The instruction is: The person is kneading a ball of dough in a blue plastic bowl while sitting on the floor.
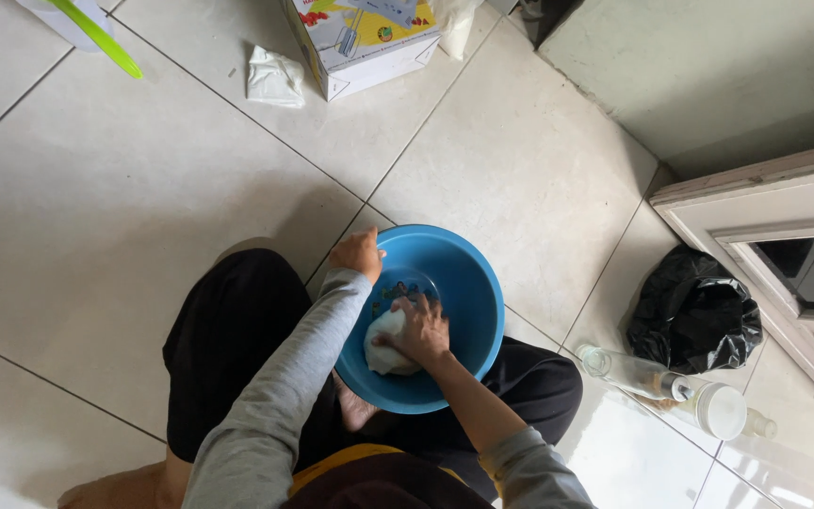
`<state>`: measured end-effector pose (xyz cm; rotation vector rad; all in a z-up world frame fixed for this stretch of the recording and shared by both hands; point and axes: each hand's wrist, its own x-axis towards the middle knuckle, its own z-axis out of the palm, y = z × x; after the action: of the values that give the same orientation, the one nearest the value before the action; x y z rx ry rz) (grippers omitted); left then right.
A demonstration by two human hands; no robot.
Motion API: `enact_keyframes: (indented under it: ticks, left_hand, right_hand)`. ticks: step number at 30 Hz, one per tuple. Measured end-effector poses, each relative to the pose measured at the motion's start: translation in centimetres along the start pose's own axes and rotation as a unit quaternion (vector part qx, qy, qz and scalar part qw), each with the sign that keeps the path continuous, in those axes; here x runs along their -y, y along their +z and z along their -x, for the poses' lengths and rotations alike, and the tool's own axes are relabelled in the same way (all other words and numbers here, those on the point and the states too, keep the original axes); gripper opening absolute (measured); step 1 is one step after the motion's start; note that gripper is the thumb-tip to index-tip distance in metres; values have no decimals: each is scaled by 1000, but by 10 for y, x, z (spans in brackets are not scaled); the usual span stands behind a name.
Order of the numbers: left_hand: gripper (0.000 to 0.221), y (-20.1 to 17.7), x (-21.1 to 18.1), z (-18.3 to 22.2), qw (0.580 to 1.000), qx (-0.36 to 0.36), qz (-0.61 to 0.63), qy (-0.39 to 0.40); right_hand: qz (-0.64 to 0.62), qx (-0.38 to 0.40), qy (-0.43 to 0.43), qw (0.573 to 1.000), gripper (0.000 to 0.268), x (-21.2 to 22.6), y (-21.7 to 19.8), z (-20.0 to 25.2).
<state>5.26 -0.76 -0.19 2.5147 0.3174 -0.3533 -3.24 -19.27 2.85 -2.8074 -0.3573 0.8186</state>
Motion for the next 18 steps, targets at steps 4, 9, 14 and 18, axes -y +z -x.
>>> enact_keyframes:
  ticks: [4, 9, 14, 18]
  left_hand:
    - [23, -15, -11, 4, 1000, 10, 1, -7]
    - [26, -6, -4, 1, 1000, -3, -17, 3]
    - [25, -3, -3, 1, 1000, -16, -1, -8]
    - [26, 7, 4, -8, 1000, -29, -11, 0]
  right_hand:
    - [34, -42, -1, 999, 59, 8, -4, -37]
    - [149, -285, 2, 947, 80, -24, 84, -109]
    - [193, -492, -134, 838, 74, -42, 101, -143]
    - [165, -535, -112, 821, 72, -24, 78, -126]
